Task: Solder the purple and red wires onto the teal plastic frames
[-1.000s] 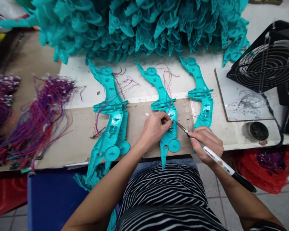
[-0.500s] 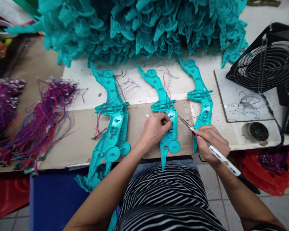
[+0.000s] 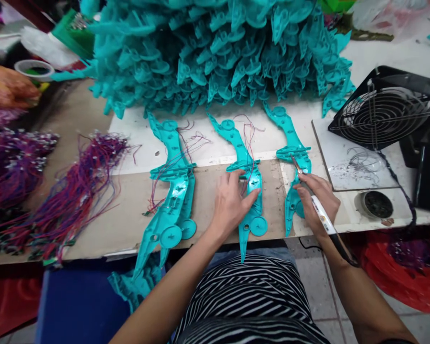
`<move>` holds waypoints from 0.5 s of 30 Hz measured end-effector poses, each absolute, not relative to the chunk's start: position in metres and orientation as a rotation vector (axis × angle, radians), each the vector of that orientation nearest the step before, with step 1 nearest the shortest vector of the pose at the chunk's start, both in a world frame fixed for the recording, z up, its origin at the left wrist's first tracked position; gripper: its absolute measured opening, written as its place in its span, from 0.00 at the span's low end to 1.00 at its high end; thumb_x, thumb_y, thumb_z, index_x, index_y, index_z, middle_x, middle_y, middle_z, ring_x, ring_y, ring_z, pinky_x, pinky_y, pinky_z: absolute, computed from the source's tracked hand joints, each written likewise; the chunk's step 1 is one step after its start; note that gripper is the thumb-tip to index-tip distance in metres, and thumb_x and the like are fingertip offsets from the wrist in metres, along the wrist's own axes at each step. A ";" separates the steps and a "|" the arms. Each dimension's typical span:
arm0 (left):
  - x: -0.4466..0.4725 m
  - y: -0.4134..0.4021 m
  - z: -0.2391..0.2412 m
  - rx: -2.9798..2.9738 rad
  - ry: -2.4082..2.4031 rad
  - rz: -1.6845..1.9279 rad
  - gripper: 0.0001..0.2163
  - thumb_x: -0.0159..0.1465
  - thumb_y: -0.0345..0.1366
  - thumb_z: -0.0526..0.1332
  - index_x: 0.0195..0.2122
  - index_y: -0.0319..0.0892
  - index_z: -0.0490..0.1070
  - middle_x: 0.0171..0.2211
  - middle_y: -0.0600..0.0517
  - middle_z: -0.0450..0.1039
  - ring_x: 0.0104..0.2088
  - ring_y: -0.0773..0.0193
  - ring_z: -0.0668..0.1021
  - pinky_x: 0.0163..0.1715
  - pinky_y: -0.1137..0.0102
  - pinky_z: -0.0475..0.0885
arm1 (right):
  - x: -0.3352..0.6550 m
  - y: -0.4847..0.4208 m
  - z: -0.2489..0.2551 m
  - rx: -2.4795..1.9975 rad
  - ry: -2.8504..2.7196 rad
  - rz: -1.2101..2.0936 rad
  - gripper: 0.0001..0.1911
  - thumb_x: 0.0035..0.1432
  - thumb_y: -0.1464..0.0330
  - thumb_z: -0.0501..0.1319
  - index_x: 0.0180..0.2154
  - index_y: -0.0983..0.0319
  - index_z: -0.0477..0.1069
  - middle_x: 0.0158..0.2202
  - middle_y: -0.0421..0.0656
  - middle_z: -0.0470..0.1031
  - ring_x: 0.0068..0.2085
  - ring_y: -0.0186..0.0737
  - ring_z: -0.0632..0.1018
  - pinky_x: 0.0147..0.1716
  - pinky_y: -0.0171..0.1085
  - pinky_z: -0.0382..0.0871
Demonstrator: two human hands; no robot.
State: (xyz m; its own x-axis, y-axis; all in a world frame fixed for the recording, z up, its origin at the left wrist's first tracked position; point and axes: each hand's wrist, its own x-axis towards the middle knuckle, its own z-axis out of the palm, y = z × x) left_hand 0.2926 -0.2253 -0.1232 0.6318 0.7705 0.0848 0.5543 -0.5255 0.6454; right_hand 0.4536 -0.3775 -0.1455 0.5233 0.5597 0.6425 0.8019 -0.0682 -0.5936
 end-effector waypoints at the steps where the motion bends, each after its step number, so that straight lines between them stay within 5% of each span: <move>1: 0.291 -0.231 -0.123 2.311 1.058 0.523 0.25 0.56 0.41 0.71 0.54 0.41 0.70 0.45 0.42 0.72 0.47 0.49 0.74 0.47 0.55 0.71 | 0.456 -0.375 -0.147 -1.779 -1.149 -0.304 0.16 0.63 0.68 0.63 0.53 0.56 0.75 0.41 0.43 0.82 0.52 0.45 0.79 0.56 0.49 0.72; 4: 0.293 -0.247 -0.124 2.390 1.072 0.397 0.36 0.55 0.45 0.72 0.61 0.39 0.63 0.48 0.39 0.69 0.49 0.43 0.73 0.48 0.50 0.71 | 0.459 -0.370 -0.150 -1.846 -1.120 -0.213 0.20 0.63 0.67 0.63 0.56 0.57 0.72 0.48 0.45 0.80 0.56 0.46 0.77 0.59 0.50 0.71; 10: 0.292 -0.257 -0.112 2.287 1.050 0.214 0.29 0.62 0.34 0.61 0.64 0.37 0.58 0.48 0.40 0.68 0.51 0.46 0.74 0.53 0.52 0.71 | 0.454 -0.372 -0.150 -1.885 -1.049 -0.109 0.21 0.63 0.63 0.62 0.57 0.58 0.71 0.48 0.46 0.80 0.52 0.44 0.80 0.57 0.47 0.73; 15: 0.237 -0.255 -0.083 2.205 0.985 0.330 0.26 0.62 0.33 0.59 0.62 0.42 0.59 0.51 0.42 0.68 0.52 0.51 0.75 0.52 0.56 0.73 | 0.451 -0.376 -0.150 -1.877 -1.095 -0.138 0.20 0.63 0.62 0.62 0.56 0.59 0.72 0.48 0.46 0.81 0.52 0.45 0.80 0.57 0.47 0.73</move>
